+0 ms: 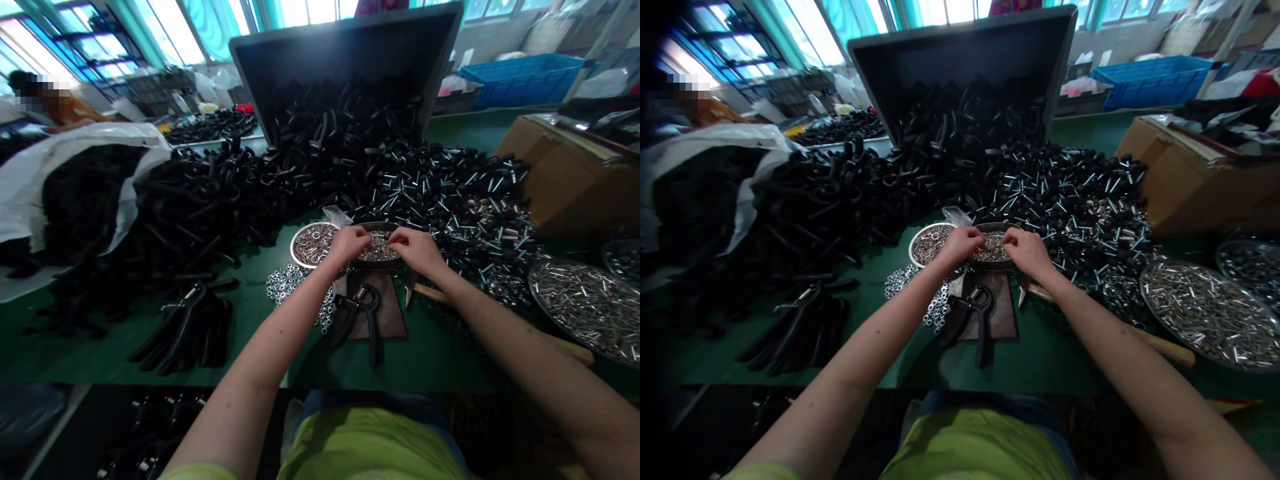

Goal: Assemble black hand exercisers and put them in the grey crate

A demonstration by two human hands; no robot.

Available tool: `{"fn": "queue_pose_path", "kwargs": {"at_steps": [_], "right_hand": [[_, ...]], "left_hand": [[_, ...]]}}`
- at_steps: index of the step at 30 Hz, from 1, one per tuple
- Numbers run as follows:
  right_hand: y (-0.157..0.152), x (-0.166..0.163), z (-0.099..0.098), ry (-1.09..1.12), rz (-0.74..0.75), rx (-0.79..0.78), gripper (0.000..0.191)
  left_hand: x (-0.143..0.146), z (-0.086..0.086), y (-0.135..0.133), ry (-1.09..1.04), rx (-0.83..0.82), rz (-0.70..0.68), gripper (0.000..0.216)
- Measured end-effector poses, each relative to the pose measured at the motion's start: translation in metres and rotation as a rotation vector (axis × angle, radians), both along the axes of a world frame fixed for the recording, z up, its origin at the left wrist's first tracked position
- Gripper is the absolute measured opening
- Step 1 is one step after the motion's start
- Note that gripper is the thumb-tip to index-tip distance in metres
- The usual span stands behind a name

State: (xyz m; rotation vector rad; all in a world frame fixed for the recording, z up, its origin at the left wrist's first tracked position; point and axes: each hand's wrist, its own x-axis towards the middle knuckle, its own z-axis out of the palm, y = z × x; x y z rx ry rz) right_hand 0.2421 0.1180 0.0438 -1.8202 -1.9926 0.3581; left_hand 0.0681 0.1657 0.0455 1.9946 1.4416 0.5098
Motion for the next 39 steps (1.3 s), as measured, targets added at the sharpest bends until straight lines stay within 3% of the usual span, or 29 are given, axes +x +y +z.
{"fn": "queue_pose_path", "kwargs": {"at_steps": [4,6,9,14,19,27,35,39], "right_hand": [[-0.029,-0.014,-0.013,0.557,0.130,-0.123,0.014],[-0.038,-0.021,-0.023,0.626,0.186,-0.237,0.014],[-0.042,-0.028,-0.035,0.579,0.236,-0.316,0.013],[-0.035,-0.034,-0.044,0.512,0.266,-0.303,0.012],[-0.028,-0.038,-0.045,0.457,0.280,-0.299,0.011],[-0.024,-0.041,-0.044,0.356,0.263,-0.372,0.013],[-0.017,-0.047,-0.028,0.239,0.307,-0.427,0.010],[-0.010,-0.051,-0.022,0.199,0.325,-0.511,0.009]], "left_hand": [[-0.034,-0.002,-0.035,-0.519,-0.302,0.076,0.014],[-0.053,-0.008,-0.058,-0.791,-0.458,0.150,0.014],[-0.078,-0.021,-0.092,-0.928,-0.564,0.224,0.017],[-0.103,-0.041,-0.137,-0.976,-0.666,0.285,0.025],[-0.109,-0.048,-0.156,-0.976,-0.656,0.316,0.028],[-0.109,-0.049,-0.156,-0.969,-0.637,0.309,0.029],[-0.102,-0.041,-0.148,-0.889,-0.560,0.231,0.024],[-0.089,-0.037,-0.135,-0.588,-0.284,0.126,0.014]]}}
